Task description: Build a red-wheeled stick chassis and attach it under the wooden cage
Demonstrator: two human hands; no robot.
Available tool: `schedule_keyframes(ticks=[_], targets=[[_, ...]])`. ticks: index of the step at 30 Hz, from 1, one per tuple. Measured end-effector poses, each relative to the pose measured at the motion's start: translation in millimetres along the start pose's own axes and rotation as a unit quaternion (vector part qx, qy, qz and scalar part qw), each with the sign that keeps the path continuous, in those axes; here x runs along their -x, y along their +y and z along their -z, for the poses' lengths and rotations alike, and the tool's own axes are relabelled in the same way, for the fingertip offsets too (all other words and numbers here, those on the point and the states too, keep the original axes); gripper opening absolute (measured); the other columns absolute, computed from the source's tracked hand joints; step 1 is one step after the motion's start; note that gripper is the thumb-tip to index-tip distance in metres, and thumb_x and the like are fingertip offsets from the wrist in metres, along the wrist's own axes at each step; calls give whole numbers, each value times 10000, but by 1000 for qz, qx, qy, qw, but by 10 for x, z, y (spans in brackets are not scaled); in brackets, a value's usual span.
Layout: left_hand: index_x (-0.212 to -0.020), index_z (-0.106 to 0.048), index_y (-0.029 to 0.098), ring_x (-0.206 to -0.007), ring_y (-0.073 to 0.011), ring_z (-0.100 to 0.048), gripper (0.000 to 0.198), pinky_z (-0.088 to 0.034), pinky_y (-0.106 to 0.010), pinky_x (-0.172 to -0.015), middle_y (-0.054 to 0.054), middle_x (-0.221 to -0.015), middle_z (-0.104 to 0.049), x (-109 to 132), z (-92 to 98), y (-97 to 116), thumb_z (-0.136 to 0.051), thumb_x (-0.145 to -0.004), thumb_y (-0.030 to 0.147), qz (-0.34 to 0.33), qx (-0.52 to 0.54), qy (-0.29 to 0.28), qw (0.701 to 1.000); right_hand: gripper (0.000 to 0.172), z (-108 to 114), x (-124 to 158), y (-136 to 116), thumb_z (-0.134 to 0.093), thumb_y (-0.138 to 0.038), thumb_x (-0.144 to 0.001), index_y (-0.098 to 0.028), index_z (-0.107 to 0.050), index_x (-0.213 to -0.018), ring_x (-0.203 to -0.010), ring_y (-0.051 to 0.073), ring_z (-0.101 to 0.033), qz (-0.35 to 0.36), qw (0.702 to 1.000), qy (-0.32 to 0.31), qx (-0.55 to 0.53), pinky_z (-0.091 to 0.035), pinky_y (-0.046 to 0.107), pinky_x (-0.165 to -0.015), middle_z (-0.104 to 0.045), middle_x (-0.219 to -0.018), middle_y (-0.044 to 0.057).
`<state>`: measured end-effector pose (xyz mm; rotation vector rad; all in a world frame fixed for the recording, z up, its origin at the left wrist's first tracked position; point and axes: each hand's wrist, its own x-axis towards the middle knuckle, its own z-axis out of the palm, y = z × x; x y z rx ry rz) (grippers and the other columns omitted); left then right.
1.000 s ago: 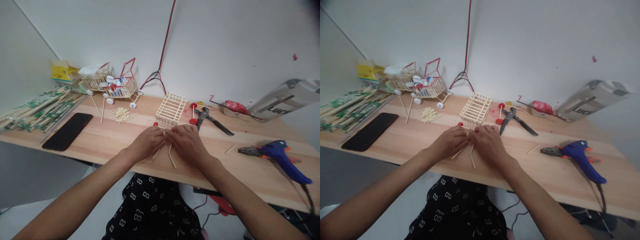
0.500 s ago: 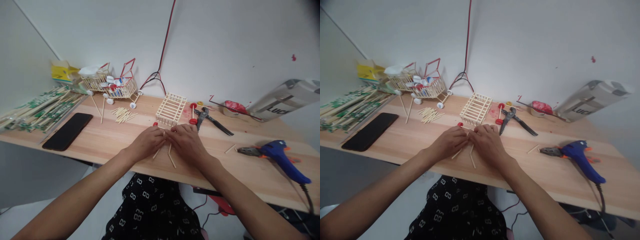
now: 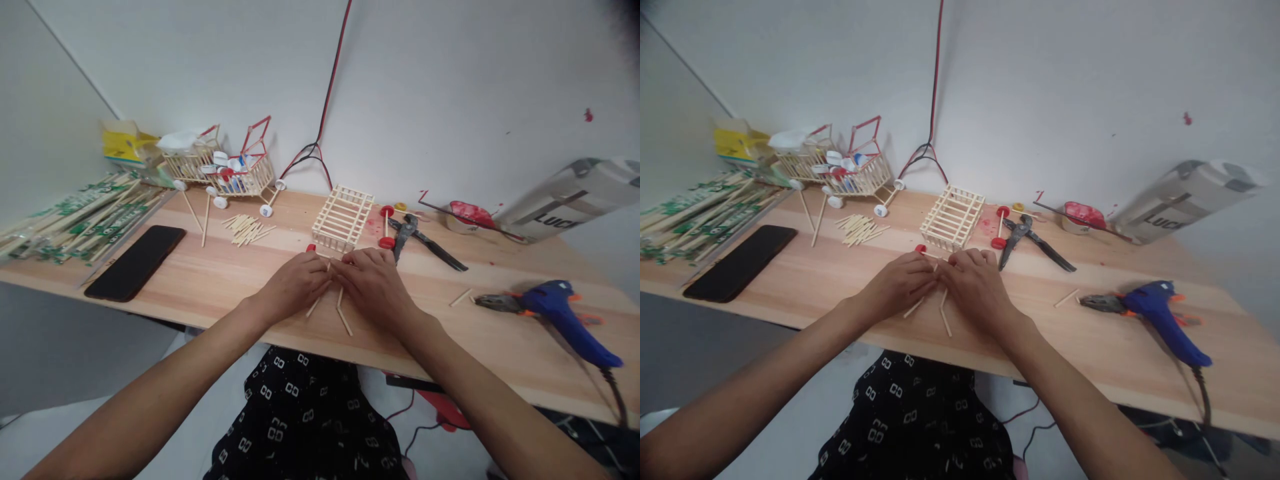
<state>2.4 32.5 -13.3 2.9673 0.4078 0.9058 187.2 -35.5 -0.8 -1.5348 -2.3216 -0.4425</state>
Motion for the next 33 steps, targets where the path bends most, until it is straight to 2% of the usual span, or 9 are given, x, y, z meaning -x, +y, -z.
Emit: schedule_keyframes(ticks=[10, 23, 29, 33], targets=[[-833, -649, 162, -836, -172, -580, 232, -517, -340, -825, -40, -846, -676, 1, -10, -5, -461, -963, 202, -6, -3, 9, 1000, 205, -14, 9, 8, -512, -263, -947, -238, -675, -1069, -886, 210, -485, 0, 1000, 10, -8, -240, 360, -764, -665, -959, 55], [-845, -660, 165, -836, -186, -574, 242, -486, -348, -790, -54, -853, -664, 23, -10, -8, -457, -962, 228, 13, -19, -5, 1000, 215, 2, 5, 7, -503, -236, -946, -235, -674, -1076, -891, 212, -484, -3, 1000, -2, -7, -245, 361, -761, -662, -953, 58], [-1010, -668, 170, -922, -205, -581, 197, -478, -358, -799, -79, -999, -673, 37, -6, -2, -491, -946, 225, 22, -11, 3, 1000, 251, 1, 10, 6, -508, -221, -941, -239, -654, -1145, -888, 213, -488, -2, 1000, -1, -6, -253, 363, -762, -662, -969, 64], [-1048, -667, 174, -952, -212, -584, 199, -481, -365, -815, -82, -1029, -674, 37, 5, -1, -508, -935, 212, 20, -11, -1, 1000, 252, -3, 12, 9, -513, -215, -935, -234, -658, -1140, -885, 216, -482, -1, 1000, -3, -4, -256, 367, -762, -658, -962, 65]])
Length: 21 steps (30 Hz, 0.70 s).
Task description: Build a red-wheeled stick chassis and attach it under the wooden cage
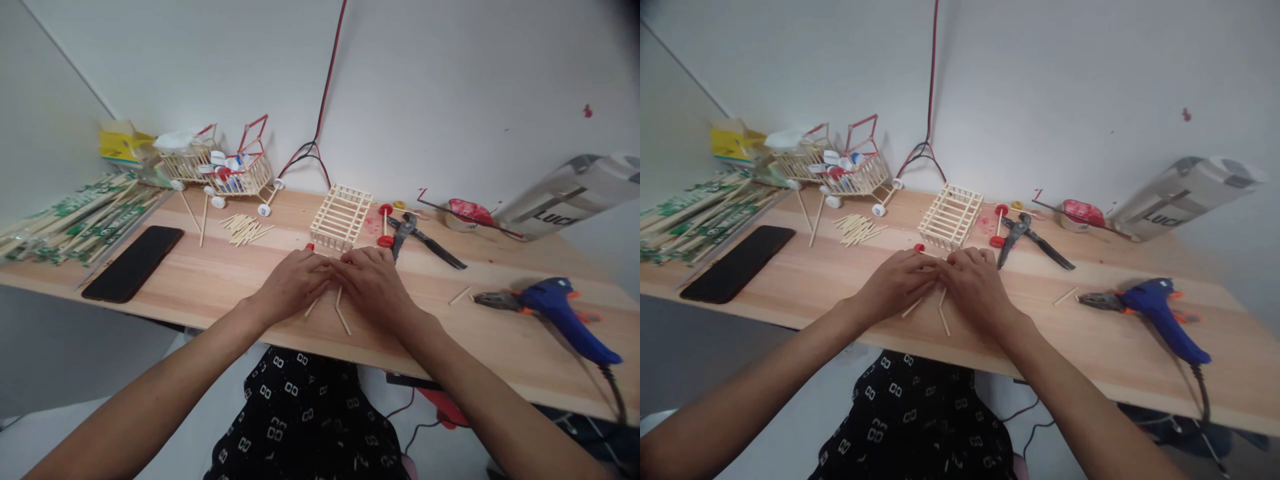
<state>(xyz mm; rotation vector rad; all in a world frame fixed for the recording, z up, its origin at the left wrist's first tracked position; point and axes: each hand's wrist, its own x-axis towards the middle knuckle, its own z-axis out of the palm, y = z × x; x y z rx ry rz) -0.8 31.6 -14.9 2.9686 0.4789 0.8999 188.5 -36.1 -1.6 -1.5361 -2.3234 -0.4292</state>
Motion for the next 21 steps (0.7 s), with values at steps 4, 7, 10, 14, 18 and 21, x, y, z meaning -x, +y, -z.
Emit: schedule_keyframes(ticks=[4, 7, 10, 14, 18, 21], targets=[[-1048, -667, 171, -942, -207, -587, 206, -488, -366, -822, -79, -1027, -679, -6, 1, 0, -497, -940, 210, -4, 4, 0, 1000, 246, -1, -1, -2, -511, -217, -936, -237, -662, -1130, -888, 215, -485, -2, 1000, 1, 0, -256, 366, -761, -662, -959, 60], [-1036, -668, 160, -944, -208, -589, 203, -490, -369, -845, -80, -1025, -681, -7, -7, 0, -494, -940, 201, -8, 6, 3, 1000, 243, 3, -2, -8, -510, -216, -938, -238, -662, -1127, -881, 214, -486, -2, 1000, 3, 3, -253, 364, -757, -665, -952, 60], [-1036, -666, 159, -938, -206, -592, 194, -492, -369, -856, -76, -1029, -682, -4, -18, -2, -504, -934, 190, -8, 7, 6, 1000, 230, 6, 0, -10, -515, -216, -938, -233, -667, -1109, -885, 215, -491, -2, 1000, 3, 5, -253, 365, -762, -668, -953, 61], [-1041, -663, 169, -938, -203, -597, 193, -496, -364, -842, -76, -1035, -680, 0, -22, -8, -503, -935, 193, -6, 16, 2, 1000, 231, 2, 1, -6, -520, -226, -938, -235, -664, -1118, -890, 219, -496, 0, 1000, 5, 7, -254, 366, -766, -673, -958, 63], [-1043, -666, 170, -929, -206, -596, 197, -492, -371, -838, -79, -1034, -677, 3, -24, -10, -505, -934, 196, -2, 14, -5, 1000, 236, -2, 0, -4, -517, -231, -940, -233, -662, -1127, -889, 218, -495, 1, 1000, 3, 6, -250, 365, -765, -673, -962, 65], [-1028, -670, 164, -928, -210, -595, 189, -490, -370, -835, -80, -1035, -678, 3, -27, -10, -512, -929, 193, 0, 10, -4, 1000, 229, -3, -1, -5, -516, -225, -941, -228, -668, -1112, -889, 216, -493, -2, 1000, -1, 9, -248, 366, -762, -672, -961, 64]])
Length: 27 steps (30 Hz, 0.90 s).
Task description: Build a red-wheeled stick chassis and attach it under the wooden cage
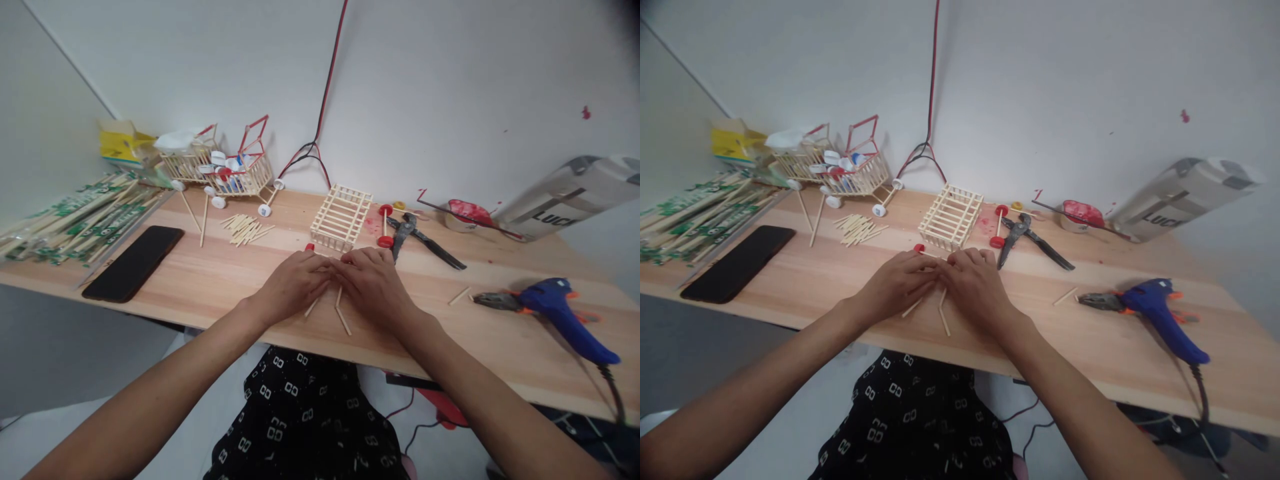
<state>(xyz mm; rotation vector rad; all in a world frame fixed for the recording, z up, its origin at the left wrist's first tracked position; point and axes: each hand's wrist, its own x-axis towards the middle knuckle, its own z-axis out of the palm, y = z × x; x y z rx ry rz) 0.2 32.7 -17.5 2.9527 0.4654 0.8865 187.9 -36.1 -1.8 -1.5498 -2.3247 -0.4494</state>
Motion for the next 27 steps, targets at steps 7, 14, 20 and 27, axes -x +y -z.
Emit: schedule_keyframes(ticks=[7, 14, 20, 27], targets=[[-1005, -677, 158, -926, -202, -606, 190, -493, -360, -833, -79, -1027, -683, -5, -1, 6, -504, -938, 200, 1, 3, 2, 1000, 230, -11, 6, 8, -534, -232, -934, -231, -660, -1127, -882, 213, -496, 4, 1000, 5, -2, -253, 365, -764, -669, -961, 54], [-1016, -669, 175, -929, -195, -610, 206, -494, -367, -842, -71, -1028, -683, -2, -1, 10, -478, -952, 217, 9, 10, -1, 1000, 233, -12, 7, 5, -531, -226, -936, -234, -659, -1131, -885, 213, -492, 4, 1000, 9, -1, -254, 363, -762, -673, -968, 54], [-1015, -671, 162, -943, -203, -613, 200, -496, -366, -839, -78, -1026, -681, 1, -5, 8, -489, -946, 206, 10, 8, -3, 1000, 224, -12, 7, 2, -523, -224, -940, -230, -666, -1112, -893, 215, -493, 3, 1000, 6, -1, -253, 367, -764, -672, -964, 57], [-1018, -674, 167, -942, -205, -611, 204, -494, -366, -829, -77, -1042, -683, 5, -10, 5, -488, -949, 216, 12, 10, -3, 1000, 233, -12, 5, 4, -525, -238, -942, -229, -663, -1130, -898, 214, -499, -1, 1000, 1, -6, -256, 370, -766, -671, -966, 60]])
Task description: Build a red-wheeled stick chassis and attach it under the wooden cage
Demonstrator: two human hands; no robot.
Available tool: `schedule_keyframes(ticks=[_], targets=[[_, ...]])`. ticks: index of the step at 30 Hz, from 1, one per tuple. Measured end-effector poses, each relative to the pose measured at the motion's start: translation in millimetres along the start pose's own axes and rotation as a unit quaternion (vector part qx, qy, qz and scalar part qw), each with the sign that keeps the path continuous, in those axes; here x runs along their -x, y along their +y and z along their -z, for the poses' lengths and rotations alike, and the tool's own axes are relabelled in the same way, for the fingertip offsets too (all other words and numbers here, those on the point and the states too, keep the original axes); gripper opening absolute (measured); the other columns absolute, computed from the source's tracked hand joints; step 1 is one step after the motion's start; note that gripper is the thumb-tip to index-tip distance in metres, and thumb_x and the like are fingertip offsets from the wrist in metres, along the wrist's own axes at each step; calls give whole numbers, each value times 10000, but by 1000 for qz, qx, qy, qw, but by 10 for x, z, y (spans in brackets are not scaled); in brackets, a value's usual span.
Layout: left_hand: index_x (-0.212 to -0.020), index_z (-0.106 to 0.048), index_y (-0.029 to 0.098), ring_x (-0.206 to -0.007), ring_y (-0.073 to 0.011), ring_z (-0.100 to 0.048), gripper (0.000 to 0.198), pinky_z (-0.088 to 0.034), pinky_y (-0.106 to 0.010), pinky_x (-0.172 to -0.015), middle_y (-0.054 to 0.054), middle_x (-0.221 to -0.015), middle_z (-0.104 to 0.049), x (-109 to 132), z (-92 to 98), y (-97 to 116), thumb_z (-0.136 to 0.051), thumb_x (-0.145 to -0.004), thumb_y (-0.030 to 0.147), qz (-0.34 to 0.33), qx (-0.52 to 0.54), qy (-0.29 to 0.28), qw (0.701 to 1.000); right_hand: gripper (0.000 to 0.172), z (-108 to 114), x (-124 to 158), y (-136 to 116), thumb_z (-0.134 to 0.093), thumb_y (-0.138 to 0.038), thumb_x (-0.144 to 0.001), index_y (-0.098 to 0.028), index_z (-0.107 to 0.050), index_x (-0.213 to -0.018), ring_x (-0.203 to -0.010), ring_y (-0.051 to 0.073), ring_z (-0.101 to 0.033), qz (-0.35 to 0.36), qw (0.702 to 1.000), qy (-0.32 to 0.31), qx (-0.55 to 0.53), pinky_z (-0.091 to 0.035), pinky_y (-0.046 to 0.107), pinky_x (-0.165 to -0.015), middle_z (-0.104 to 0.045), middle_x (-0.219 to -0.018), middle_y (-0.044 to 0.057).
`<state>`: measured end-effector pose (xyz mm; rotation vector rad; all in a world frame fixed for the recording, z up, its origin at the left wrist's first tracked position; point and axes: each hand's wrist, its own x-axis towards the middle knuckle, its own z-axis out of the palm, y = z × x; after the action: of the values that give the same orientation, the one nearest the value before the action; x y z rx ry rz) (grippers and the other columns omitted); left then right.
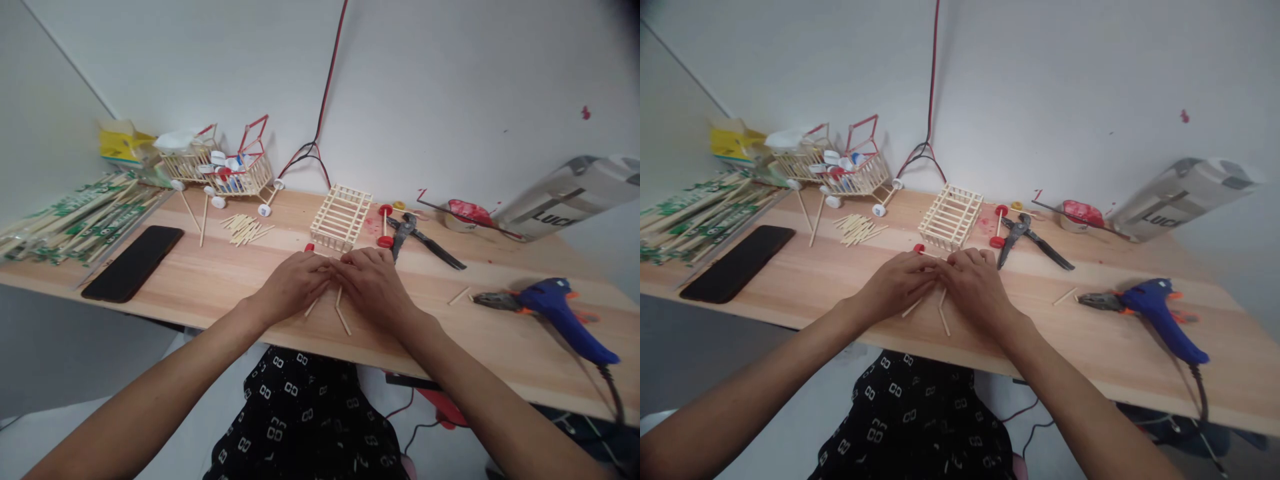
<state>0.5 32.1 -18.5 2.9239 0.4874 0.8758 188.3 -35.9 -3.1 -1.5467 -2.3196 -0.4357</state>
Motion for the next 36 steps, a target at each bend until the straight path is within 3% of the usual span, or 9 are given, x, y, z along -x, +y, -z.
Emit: schedule_keyframes(ticks=[36], targets=[[-1028, -660, 173, -980, -203, -604, 192, -484, -374, -863, -73, -1090, -672, 4, 7, 5, -490, -943, 201, 5, 12, -17, 1000, 289, 3, 20, -12, -478, -251, -961, -201, -623, -1206, -923, 222, -493, -2, 1000, -16, -11, -261, 379, -785, -677, -997, 70]])
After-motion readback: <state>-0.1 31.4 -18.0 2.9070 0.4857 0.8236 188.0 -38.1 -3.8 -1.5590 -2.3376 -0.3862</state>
